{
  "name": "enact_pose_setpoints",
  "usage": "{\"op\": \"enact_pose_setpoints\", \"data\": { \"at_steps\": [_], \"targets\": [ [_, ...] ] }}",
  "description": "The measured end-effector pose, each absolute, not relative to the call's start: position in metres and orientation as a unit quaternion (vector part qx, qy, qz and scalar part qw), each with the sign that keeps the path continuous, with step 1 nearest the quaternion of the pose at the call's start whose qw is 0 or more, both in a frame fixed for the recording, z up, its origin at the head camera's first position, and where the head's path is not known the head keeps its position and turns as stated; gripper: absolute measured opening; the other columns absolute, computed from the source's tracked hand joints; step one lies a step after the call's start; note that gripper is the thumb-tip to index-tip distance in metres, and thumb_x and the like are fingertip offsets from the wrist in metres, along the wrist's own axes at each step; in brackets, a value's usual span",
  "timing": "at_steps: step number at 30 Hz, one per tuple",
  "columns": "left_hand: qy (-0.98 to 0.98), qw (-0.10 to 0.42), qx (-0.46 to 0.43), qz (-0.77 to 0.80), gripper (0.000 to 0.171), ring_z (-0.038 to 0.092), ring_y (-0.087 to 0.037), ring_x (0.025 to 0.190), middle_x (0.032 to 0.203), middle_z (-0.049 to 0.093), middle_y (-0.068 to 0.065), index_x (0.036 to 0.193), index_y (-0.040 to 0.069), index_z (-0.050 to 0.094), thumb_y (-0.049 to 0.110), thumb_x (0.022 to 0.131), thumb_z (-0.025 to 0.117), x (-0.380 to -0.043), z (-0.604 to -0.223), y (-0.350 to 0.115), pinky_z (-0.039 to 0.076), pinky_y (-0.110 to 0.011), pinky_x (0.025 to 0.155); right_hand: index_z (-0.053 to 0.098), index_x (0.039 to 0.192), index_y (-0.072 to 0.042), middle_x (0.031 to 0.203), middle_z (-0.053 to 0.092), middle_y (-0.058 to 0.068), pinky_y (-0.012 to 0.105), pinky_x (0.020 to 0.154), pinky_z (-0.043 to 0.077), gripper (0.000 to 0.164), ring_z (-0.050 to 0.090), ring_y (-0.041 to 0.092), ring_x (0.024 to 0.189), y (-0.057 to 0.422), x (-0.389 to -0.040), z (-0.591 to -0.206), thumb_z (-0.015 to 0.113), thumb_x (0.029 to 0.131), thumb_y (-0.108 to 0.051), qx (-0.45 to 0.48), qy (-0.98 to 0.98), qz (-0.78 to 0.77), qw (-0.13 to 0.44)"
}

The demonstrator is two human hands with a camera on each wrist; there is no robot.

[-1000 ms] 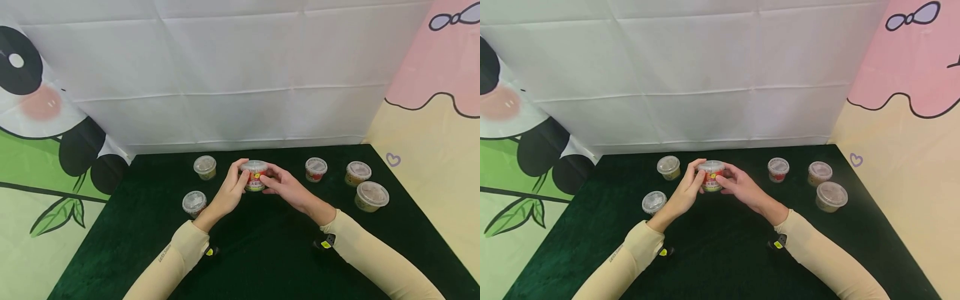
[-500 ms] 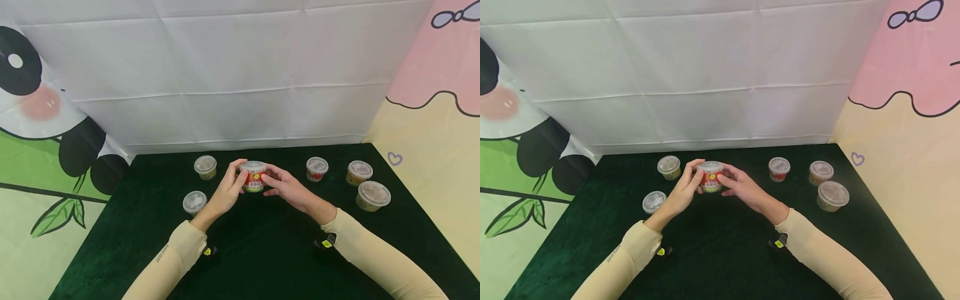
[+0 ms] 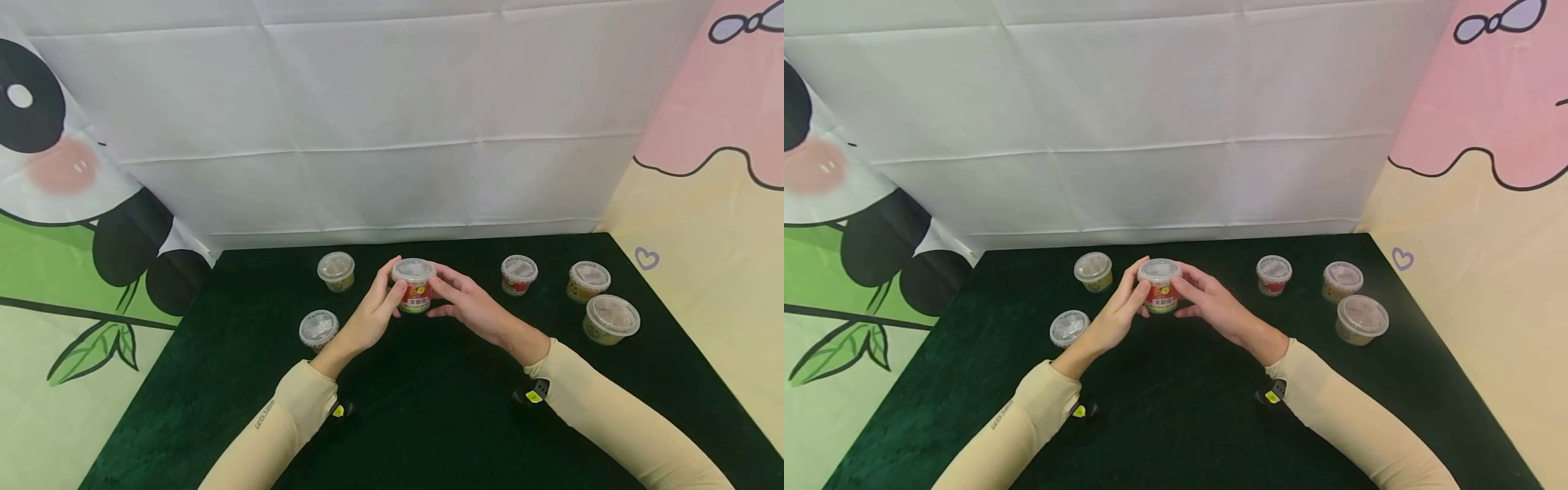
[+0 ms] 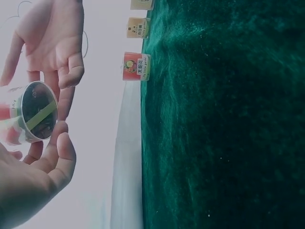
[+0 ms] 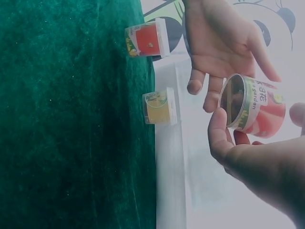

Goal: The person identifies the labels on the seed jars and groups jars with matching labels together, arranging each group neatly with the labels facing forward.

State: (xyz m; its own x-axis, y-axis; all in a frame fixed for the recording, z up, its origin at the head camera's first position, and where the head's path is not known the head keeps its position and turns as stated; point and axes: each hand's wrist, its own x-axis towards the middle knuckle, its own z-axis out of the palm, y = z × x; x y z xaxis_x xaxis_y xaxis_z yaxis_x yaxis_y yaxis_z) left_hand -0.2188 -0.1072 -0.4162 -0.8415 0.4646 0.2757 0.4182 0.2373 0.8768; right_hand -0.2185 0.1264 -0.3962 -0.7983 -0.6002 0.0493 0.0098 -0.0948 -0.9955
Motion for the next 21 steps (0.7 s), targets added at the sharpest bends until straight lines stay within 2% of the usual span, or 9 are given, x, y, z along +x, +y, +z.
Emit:
{"op": "enact_pose_setpoints", "data": {
  "at_steps": [14,17,21],
  "targets": [
    [0.795,0.041,0.271,0.542,0.057,0.053,-0.027,0.105,0.147,0.036,-0.012,0.161,0.021,0.012,0.041,0.111,0.029,-0.219,-0.417,-0.113,0.054,-0.043,0.08,0.024,0.16,-0.013,0.15,0.037,0.016,0.051,0.102,0.047,0.056,0.046,0.034,0.129,0.121,-0.219,-0.396,0.04,0.111,-0.035,-0.217,0.648,-0.698,0.213],
    [0.806,0.062,0.269,0.524,0.058,0.053,-0.027,0.108,0.147,0.035,-0.012,0.161,0.021,0.011,0.044,0.111,0.029,-0.221,-0.412,-0.117,0.054,-0.042,0.08,0.025,0.16,-0.013,0.15,0.037,0.016,0.052,0.102,0.047,0.056,0.045,0.035,0.13,0.12,-0.219,-0.395,0.04,0.111,-0.035,-0.216,0.647,-0.698,0.217],
    [0.824,0.103,0.272,0.486,0.058,0.054,-0.026,0.109,0.141,0.042,-0.011,0.16,0.024,0.014,0.046,0.11,0.032,-0.225,-0.399,-0.131,0.054,-0.042,0.083,0.026,0.159,-0.01,0.15,0.037,0.017,0.052,0.103,0.046,0.056,0.044,0.038,0.131,0.118,-0.22,-0.396,0.04,0.111,-0.034,-0.219,0.644,-0.699,0.222]
  ]
}}
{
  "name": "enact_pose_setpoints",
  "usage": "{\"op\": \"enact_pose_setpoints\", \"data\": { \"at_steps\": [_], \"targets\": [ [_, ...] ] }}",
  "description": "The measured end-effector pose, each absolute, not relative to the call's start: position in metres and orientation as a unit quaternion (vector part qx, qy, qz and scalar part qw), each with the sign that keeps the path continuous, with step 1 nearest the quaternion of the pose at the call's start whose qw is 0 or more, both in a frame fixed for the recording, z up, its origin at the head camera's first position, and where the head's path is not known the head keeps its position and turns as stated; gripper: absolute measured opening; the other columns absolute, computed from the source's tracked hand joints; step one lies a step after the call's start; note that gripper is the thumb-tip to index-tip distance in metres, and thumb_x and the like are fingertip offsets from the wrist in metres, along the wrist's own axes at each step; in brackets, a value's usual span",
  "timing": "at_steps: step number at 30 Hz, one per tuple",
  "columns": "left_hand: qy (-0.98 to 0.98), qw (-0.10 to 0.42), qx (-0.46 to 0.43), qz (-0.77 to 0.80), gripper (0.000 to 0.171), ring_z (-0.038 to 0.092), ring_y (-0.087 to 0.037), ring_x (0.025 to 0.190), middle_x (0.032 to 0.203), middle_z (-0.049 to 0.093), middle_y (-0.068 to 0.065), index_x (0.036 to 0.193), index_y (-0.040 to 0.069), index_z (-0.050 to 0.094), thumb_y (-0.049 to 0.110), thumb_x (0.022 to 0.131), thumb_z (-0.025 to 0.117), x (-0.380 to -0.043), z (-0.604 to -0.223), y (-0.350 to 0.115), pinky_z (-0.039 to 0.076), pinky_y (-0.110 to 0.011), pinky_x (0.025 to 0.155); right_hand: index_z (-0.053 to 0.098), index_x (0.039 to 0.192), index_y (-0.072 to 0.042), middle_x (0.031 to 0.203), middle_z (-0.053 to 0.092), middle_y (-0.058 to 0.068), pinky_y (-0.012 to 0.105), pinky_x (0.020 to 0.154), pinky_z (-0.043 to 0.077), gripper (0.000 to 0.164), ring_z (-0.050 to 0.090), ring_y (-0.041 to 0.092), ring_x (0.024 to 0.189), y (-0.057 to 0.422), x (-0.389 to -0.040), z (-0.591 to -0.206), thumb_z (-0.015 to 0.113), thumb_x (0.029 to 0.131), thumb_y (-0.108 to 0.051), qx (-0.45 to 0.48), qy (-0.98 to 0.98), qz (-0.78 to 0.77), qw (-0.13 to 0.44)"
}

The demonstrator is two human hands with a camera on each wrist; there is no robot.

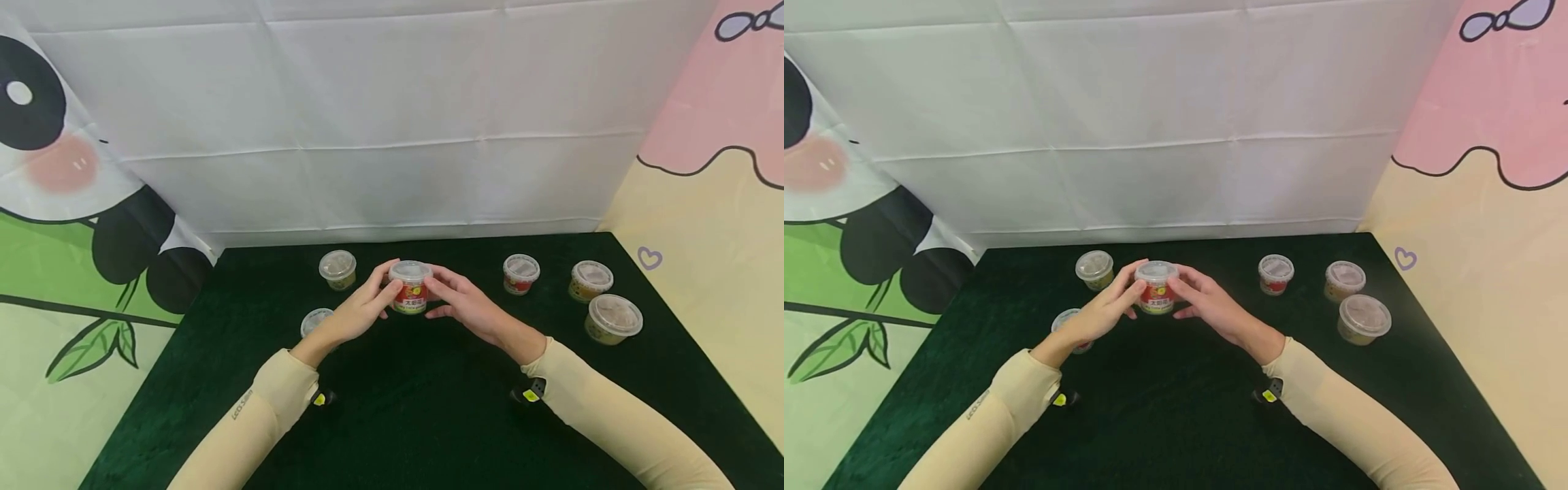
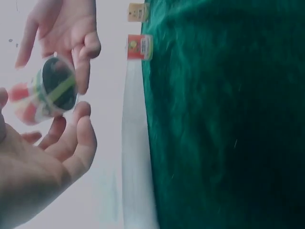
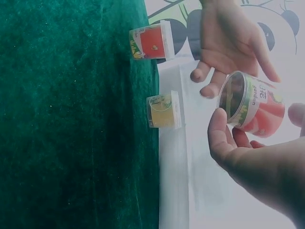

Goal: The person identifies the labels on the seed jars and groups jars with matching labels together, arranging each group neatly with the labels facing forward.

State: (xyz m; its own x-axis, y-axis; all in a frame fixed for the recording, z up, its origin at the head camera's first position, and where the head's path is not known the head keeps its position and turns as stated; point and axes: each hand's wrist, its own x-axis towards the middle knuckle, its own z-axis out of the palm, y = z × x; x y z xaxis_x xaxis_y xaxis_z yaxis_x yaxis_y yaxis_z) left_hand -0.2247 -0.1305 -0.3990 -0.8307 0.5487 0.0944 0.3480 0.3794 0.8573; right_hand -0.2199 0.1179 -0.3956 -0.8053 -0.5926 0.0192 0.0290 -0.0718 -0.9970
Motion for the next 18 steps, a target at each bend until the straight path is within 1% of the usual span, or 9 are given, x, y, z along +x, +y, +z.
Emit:
{"op": "enact_pose_setpoints", "data": {
  "at_steps": [5,10,15,18],
  "targets": [
    [0.82,0.143,0.297,0.468,0.052,0.057,-0.026,0.105,0.133,0.049,-0.01,0.158,0.023,0.023,0.039,0.111,0.038,-0.231,-0.383,-0.151,0.053,-0.044,0.087,0.029,0.158,-0.009,0.151,0.039,0.016,0.051,0.103,0.047,0.056,0.045,0.035,0.132,0.113,-0.223,-0.397,0.045,0.109,-0.033,-0.236,0.647,-0.691,0.221],
    [0.813,0.169,0.303,0.468,0.05,0.058,-0.026,0.11,0.13,0.053,-0.009,0.154,0.023,0.032,0.037,0.109,0.047,-0.233,-0.375,-0.168,0.051,-0.045,0.094,0.031,0.157,-0.009,0.149,0.043,0.016,0.049,0.103,0.048,0.054,0.05,0.034,0.13,0.107,-0.225,-0.401,0.047,0.109,-0.03,-0.252,0.66,-0.673,0.22],
    [0.81,0.186,0.318,0.456,0.051,0.056,-0.024,0.119,0.13,0.056,-0.008,0.15,0.018,0.038,0.032,0.105,0.057,-0.234,-0.368,-0.182,0.05,-0.044,0.1,0.036,0.155,-0.01,0.142,0.05,0.014,0.043,0.099,0.052,0.055,0.057,0.029,0.126,0.1,-0.227,-0.406,0.057,0.106,-0.022,-0.273,0.69,-0.639,0.203],
    [0.815,0.195,0.321,0.44,0.054,0.057,-0.025,0.12,0.132,0.055,-0.01,0.149,0.015,0.038,0.03,0.103,0.061,-0.236,-0.366,-0.189,0.051,-0.043,0.099,0.037,0.155,-0.011,0.14,0.052,0.013,0.04,0.099,0.052,0.059,0.059,0.027,0.124,0.092,-0.229,-0.41,0.063,0.103,-0.021,-0.293,0.71,-0.611,0.188]
  ]
}}
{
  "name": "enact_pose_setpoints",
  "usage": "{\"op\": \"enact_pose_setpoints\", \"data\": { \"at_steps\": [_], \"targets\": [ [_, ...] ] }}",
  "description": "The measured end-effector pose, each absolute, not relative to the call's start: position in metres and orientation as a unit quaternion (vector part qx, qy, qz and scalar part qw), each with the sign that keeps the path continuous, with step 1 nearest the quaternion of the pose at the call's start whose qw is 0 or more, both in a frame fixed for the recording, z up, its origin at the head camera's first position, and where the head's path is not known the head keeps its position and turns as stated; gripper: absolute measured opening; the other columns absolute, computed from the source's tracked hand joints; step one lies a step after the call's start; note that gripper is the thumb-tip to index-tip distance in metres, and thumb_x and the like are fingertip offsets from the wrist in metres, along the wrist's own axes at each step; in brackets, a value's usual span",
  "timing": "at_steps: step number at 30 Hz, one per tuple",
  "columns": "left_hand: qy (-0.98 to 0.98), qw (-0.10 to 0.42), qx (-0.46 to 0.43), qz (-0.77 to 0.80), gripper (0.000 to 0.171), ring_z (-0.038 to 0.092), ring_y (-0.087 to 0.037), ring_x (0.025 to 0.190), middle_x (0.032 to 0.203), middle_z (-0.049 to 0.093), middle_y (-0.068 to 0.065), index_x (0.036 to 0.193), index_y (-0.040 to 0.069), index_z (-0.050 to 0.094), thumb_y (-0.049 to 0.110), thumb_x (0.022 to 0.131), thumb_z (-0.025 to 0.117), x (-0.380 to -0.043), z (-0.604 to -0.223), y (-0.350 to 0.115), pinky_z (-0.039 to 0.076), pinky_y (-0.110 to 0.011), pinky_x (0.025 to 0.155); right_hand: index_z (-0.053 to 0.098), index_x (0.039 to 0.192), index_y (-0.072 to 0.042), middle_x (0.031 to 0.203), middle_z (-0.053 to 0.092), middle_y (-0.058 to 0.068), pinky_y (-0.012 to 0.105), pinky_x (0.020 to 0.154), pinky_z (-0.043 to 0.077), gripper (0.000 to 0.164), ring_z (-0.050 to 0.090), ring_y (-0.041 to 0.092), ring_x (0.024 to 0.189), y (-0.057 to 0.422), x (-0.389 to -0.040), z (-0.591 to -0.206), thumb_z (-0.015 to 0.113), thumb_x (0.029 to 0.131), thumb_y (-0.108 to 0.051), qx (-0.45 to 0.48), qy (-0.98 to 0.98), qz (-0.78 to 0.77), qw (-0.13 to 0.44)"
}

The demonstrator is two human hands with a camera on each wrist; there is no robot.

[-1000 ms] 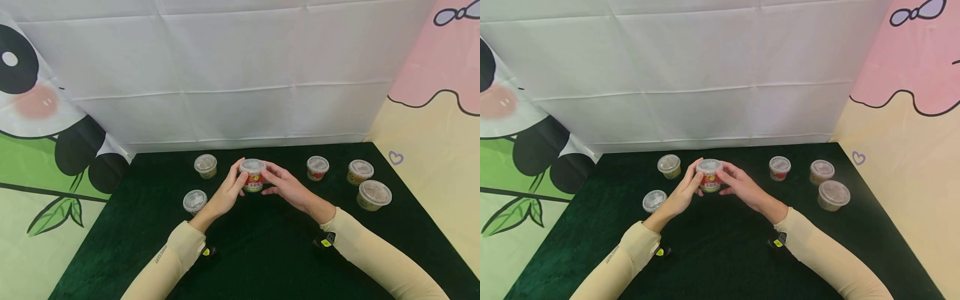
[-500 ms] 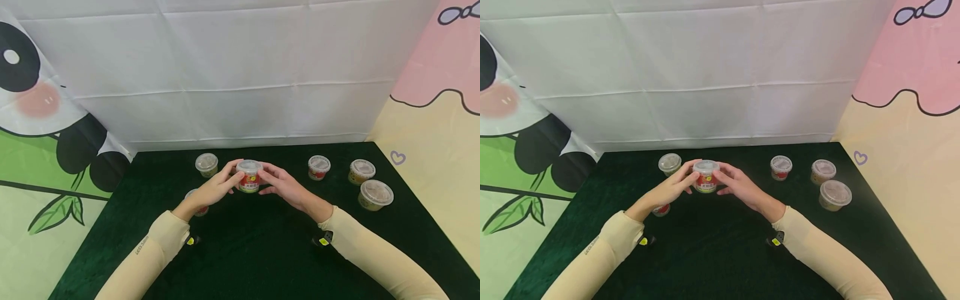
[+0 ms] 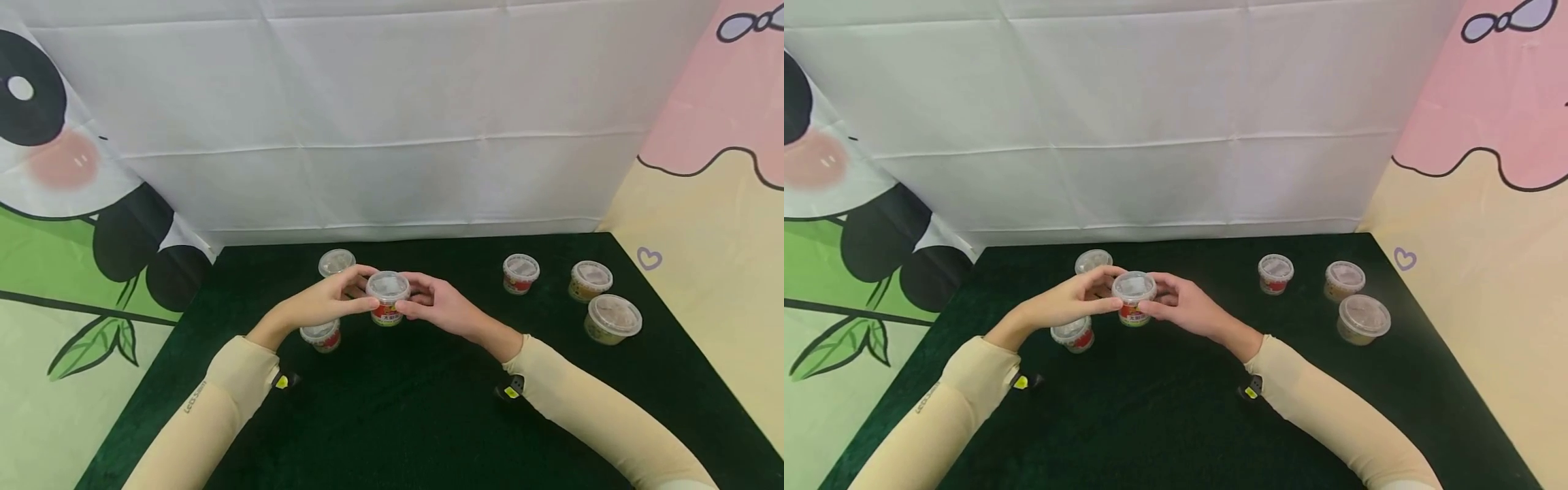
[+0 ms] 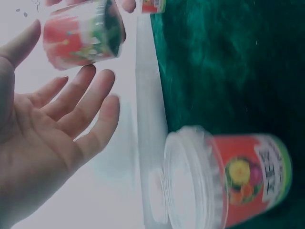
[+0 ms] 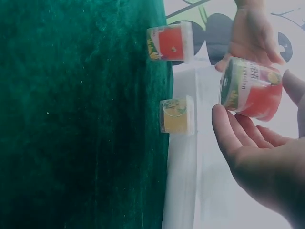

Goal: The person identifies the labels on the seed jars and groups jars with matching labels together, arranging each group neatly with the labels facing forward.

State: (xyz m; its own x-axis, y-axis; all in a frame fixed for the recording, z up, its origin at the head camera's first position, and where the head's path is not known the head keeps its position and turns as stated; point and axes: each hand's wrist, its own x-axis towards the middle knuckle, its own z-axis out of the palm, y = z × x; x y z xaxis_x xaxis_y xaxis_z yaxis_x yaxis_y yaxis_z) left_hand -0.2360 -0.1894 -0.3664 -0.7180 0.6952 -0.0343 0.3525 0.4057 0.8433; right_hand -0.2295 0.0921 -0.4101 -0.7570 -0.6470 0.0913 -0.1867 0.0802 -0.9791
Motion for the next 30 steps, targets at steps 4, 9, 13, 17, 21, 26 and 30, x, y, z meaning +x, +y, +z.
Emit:
{"op": "enact_pose_setpoints", "data": {
  "at_steps": [4,9,13,17,21,26,30],
  "targets": [
    [0.819,0.222,0.31,0.429,0.06,0.06,-0.028,0.118,0.132,0.054,-0.014,0.149,0.011,0.037,0.026,0.1,0.067,-0.238,-0.367,-0.2,0.052,-0.043,0.098,0.038,0.154,-0.01,0.14,0.053,0.011,0.037,0.098,0.053,0.062,0.058,0.025,0.124,0.079,-0.232,-0.415,0.067,0.1,-0.02,-0.313,0.731,-0.581,0.175],
    [0.832,0.246,0.296,0.4,0.064,0.059,-0.029,0.117,0.13,0.055,-0.013,0.147,0.009,0.041,0.024,0.095,0.074,-0.24,-0.37,-0.211,0.051,-0.045,0.099,0.038,0.153,-0.007,0.14,0.053,0.01,0.036,0.1,0.051,0.064,0.057,0.024,0.126,0.061,-0.23,-0.422,0.07,0.098,-0.018,-0.329,0.75,-0.546,0.175],
    [0.85,0.243,0.291,0.366,0.064,0.058,-0.029,0.12,0.129,0.059,-0.01,0.145,0.008,0.044,0.027,0.093,0.077,-0.24,-0.375,-0.218,0.049,-0.05,0.102,0.039,0.151,-0.009,0.139,0.053,0.008,0.038,0.103,0.049,0.065,0.056,0.023,0.128,0.051,-0.229,-0.429,0.073,0.096,-0.021,-0.324,0.766,-0.527,0.177],
    [0.861,0.233,0.288,0.348,0.064,0.056,-0.029,0.122,0.129,0.06,-0.009,0.144,0.009,0.046,0.028,0.092,0.078,-0.236,-0.379,-0.221,0.046,-0.057,0.103,0.038,0.15,-0.011,0.141,0.051,0.008,0.04,0.103,0.049,0.066,0.054,0.025,0.13,0.045,-0.227,-0.437,0.073,0.096,-0.022,-0.319,0.769,-0.522,0.184],
    [0.869,0.228,0.29,0.329,0.063,0.057,-0.027,0.12,0.131,0.059,-0.008,0.144,0.009,0.047,0.028,0.092,0.077,-0.231,-0.383,-0.221,0.047,-0.058,0.102,0.036,0.151,-0.01,0.142,0.05,0.01,0.037,0.101,0.051,0.065,0.054,0.026,0.131,0.042,-0.224,-0.443,0.071,0.098,-0.023,-0.32,0.769,-0.519,0.193],
    [0.876,0.22,0.301,0.305,0.062,0.058,-0.023,0.116,0.131,0.06,-0.007,0.144,0.008,0.048,0.025,0.092,0.078,-0.228,-0.387,-0.22,0.048,-0.053,0.1,0.032,0.155,-0.006,0.143,0.049,0.01,0.034,0.1,0.051,0.069,0.054,0.025,0.131,0.038,-0.222,-0.448,0.07,0.099,-0.023,-0.323,0.775,-0.508,0.194],
    [0.88,0.216,0.307,0.293,0.063,0.059,-0.022,0.115,0.131,0.061,-0.008,0.145,0.005,0.048,0.023,0.092,0.078,-0.228,-0.389,-0.22,0.049,-0.051,0.1,0.029,0.156,-0.002,0.145,0.048,0.014,0.04,0.103,0.049,0.072,0.053,0.029,0.132,0.035,-0.221,-0.449,0.069,0.099,-0.021,-0.33,0.771,-0.508,0.194]
  ]
}}
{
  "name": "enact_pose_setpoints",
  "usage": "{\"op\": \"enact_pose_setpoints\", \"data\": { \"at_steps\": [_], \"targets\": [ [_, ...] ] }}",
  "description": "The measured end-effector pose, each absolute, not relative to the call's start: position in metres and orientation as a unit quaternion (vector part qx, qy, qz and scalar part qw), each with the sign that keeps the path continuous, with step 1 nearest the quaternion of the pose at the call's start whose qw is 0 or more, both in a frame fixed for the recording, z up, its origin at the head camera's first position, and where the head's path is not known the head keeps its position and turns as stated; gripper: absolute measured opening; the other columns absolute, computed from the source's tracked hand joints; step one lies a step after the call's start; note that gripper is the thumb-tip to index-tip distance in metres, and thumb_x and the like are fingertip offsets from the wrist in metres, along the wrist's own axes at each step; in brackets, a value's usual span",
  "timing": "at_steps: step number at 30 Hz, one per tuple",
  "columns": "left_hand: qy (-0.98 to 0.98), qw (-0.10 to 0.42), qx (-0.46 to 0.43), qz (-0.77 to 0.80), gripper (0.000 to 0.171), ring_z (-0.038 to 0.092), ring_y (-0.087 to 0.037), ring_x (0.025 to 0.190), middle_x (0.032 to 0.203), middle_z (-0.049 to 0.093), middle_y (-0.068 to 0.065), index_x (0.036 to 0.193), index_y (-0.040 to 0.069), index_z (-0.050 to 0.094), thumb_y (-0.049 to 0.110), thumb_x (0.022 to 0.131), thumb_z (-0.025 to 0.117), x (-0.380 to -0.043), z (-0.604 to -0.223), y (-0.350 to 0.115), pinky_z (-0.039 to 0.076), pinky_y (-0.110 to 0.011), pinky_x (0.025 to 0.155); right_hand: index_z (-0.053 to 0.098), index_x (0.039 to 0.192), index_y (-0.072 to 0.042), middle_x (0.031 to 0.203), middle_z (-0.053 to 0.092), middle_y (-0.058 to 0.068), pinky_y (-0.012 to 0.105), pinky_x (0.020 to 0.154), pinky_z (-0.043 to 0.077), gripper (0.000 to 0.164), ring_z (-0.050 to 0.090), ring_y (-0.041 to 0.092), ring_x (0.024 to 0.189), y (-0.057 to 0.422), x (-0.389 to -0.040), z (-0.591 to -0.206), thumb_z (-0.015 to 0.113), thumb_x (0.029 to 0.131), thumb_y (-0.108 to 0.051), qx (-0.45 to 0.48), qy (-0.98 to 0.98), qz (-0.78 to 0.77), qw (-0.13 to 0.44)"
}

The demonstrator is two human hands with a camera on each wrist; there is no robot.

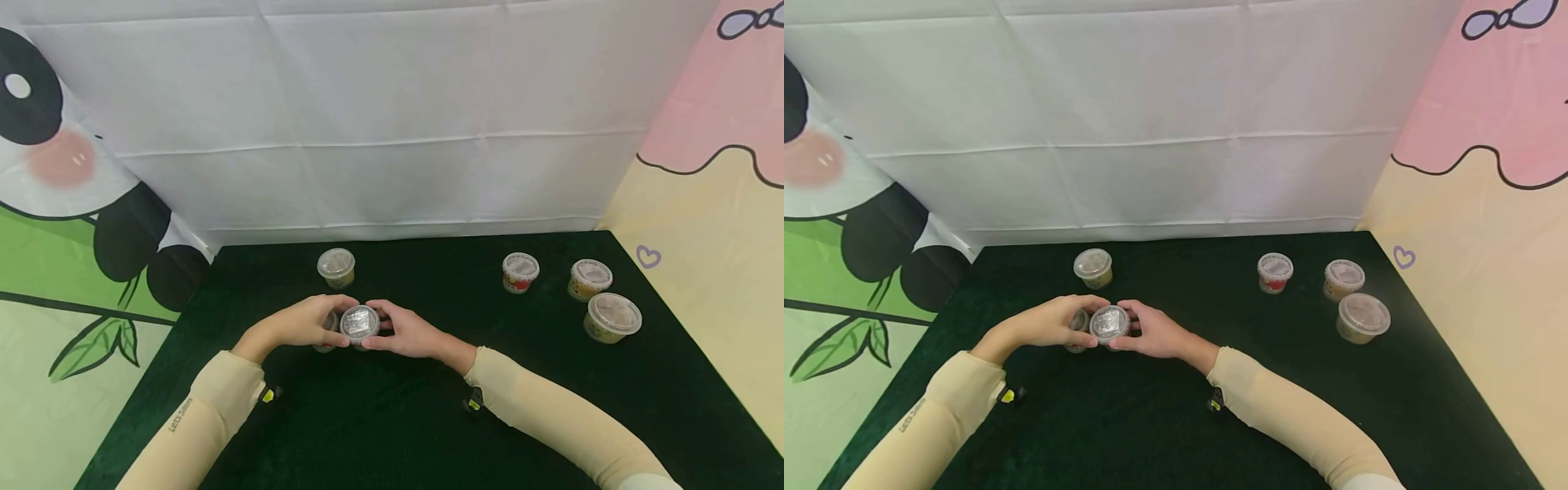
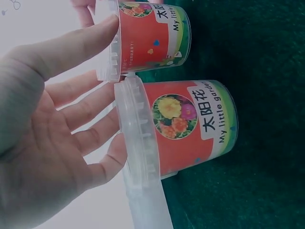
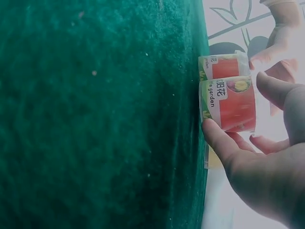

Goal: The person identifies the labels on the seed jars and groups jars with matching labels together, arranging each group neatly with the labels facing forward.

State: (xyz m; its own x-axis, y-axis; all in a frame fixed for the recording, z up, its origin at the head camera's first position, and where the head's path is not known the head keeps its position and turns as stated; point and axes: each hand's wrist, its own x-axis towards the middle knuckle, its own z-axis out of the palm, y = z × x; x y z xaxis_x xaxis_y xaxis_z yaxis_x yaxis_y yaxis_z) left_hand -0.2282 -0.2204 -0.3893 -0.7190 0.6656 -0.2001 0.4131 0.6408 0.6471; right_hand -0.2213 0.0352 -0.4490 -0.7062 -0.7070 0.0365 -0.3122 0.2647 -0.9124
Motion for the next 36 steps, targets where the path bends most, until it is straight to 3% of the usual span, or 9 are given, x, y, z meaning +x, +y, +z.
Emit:
{"op": "enact_pose_setpoints", "data": {
  "at_steps": [4,12,24,36],
  "targets": [
    [0.881,0.213,0.312,0.284,0.063,0.059,-0.024,0.116,0.132,0.061,-0.009,0.146,0.003,0.047,0.022,0.093,0.077,-0.2282,-0.3904,-0.221,0.049,-0.05,0.101,0.028,0.156,-0.002,0.145,0.048,0.015,0.041,0.104,0.048,0.072,0.052,0.03,0.132,0.0339,-0.2203,-0.4488,0.068,0.099,-0.021,-0.327,0.767,-0.515,0.198],
    [0.895,0.193,0.321,0.241,0.06,0.059,-0.023,0.113,0.129,0.061,-0.011,0.143,0.001,0.052,0.019,0.092,0.077,-0.225,-0.3897,-0.2201,0.051,-0.046,0.098,0.027,0.159,-0.008,0.146,0.049,0.01,0.028,0.098,0.05,0.067,0.055,0.022,0.13,0.0316,-0.2208,-0.4536,0.059,0.105,-0.031,-0.314,0.78,-0.493,0.223],
    [0.898,0.22,0.282,0.256,0.06,0.061,-0.02,0.103,0.126,0.062,-0.01,0.144,0.002,0.053,0.018,0.091,0.078,-0.2265,-0.3871,-0.2193,0.055,-0.038,0.088,0.027,0.157,-0.009,0.144,0.05,0.012,0.033,0.099,0.051,0.063,0.057,0.024,0.127,0.0303,-0.2195,-0.4444,0.056,0.106,-0.032,-0.313,0.788,-0.474,0.237],
    [0.908,0.215,0.266,0.24,0.062,0.06,-0.02,0.105,0.13,0.06,-0.013,0.146,0.003,0.051,0.019,0.092,0.077,-0.224,-0.39,-0.2179,0.054,-0.041,0.091,0.021,0.159,-0.005,0.148,0.046,0.013,0.029,0.102,0.048,0.067,0.054,0.022,0.13,0.0301,-0.2192,-0.453,0.053,0.107,-0.031,-0.322,0.784,-0.476,0.233]
  ]
}}
